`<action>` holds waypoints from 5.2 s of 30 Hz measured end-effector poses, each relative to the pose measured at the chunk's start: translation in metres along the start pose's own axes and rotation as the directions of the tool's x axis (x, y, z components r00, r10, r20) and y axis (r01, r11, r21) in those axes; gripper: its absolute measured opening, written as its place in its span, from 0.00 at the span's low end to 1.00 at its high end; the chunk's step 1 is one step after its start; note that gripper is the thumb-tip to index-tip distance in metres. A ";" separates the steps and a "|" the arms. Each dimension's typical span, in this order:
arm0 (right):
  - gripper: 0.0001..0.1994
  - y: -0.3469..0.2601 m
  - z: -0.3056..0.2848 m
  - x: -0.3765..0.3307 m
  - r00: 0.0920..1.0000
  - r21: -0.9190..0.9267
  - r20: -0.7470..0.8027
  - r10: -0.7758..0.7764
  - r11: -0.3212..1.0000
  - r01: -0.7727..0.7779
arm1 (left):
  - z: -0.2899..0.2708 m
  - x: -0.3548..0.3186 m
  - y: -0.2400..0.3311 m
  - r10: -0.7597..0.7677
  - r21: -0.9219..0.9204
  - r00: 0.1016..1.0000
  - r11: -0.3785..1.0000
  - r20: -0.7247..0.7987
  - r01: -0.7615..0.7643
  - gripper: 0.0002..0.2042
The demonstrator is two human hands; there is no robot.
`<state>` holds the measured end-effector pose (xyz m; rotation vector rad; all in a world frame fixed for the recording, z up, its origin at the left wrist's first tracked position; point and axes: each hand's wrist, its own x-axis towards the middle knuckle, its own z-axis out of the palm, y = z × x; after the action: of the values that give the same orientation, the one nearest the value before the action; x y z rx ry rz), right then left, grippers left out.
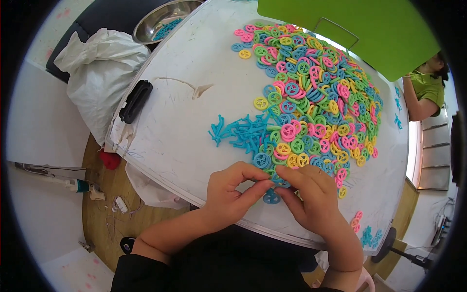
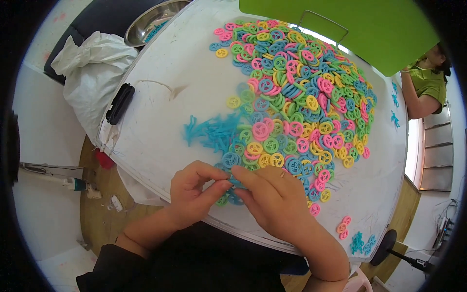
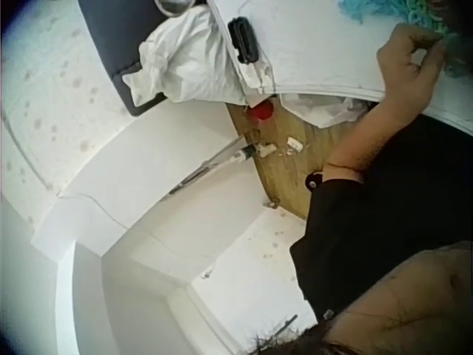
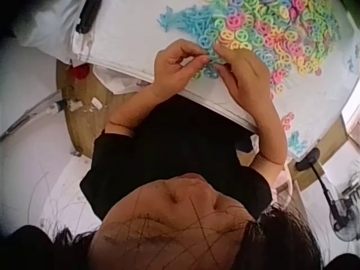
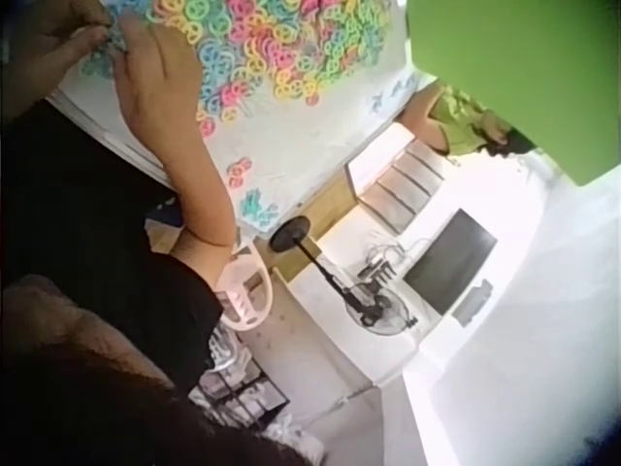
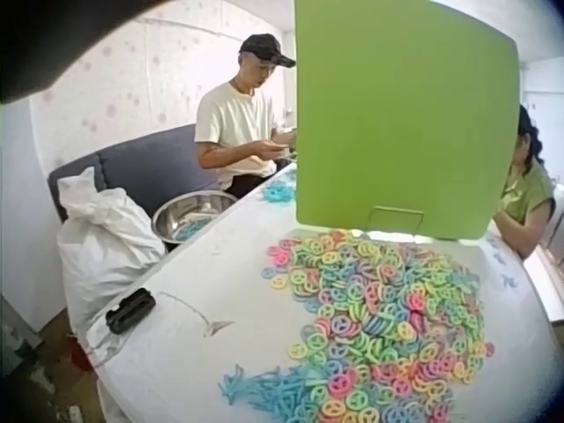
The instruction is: Picking and sorting through a pile of small, colorful plastic smiley-face rings on a table.
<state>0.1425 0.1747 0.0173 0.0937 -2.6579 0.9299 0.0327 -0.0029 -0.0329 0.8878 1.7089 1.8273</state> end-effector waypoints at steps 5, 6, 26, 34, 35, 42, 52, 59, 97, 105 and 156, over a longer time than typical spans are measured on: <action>0.17 -0.011 -0.004 -0.005 0.749 0.796 0.415 0.516 0.191 -0.574 | -0.003 0.006 0.012 0.280 0.272 0.957 0.917 0.077 -0.290 0.11; 0.17 -0.010 -0.002 -0.006 0.749 0.797 0.413 0.518 0.193 -0.573 | -0.003 0.010 0.012 0.407 0.306 0.903 0.850 0.137 -0.430 0.12; 0.20 -0.001 0.001 0.002 0.934 0.718 0.015 0.357 0.646 -0.258 | -0.059 -0.009 0.041 0.174 0.062 0.983 0.982 0.063 -0.178 0.09; 0.12 0.019 0.002 0.002 0.950 0.219 -0.016 0.312 0.928 -0.301 | -0.234 -0.059 0.037 -0.550 0.762 0.809 0.428 -0.207 0.486 0.13; 0.11 0.022 0.009 0.001 0.965 0.144 -0.057 0.257 0.958 -0.247 | -0.232 -0.062 0.024 -0.550 0.763 0.809 0.427 -0.207 0.486 0.13; 0.13 0.017 0.026 0.004 0.991 -0.114 -0.131 0.007 0.993 -0.022 | -0.251 -0.109 -0.126 -0.086 0.894 0.924 0.234 -0.373 0.382 0.12; 0.17 0.017 0.036 0.010 0.997 -0.238 -0.058 -0.049 0.971 0.034 | -0.124 -0.042 0.050 -0.465 0.458 0.417 0.881 0.781 0.124 0.13; 0.17 0.012 0.052 0.023 0.998 -0.373 -0.026 -0.051 0.927 0.038 | -0.060 0.035 0.052 0.289 0.677 0.831 0.483 0.476 -0.556 0.11; 0.08 0.005 0.011 -0.006 0.858 0.878 0.191 0.476 0.308 -0.366 | -0.009 0.025 0.035 -0.222 0.013 0.944 0.974 0.243 0.226 0.13; 0.09 0.004 0.020 -0.005 0.767 0.932 0.290 0.573 0.011 -0.361 | -0.009 0.022 0.018 0.146 0.252 0.977 0.950 0.156 -0.182 0.12; 0.16 0.015 0.015 -0.007 0.873 0.676 0.175 0.455 0.589 -0.443 | -0.007 0.033 0.018 0.361 0.481 0.903 0.764 0.235 -0.431 0.24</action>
<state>0.1421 0.1770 -0.0047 -0.4459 -2.1648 2.0691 0.0069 0.0145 -0.0108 1.6707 2.0946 1.4944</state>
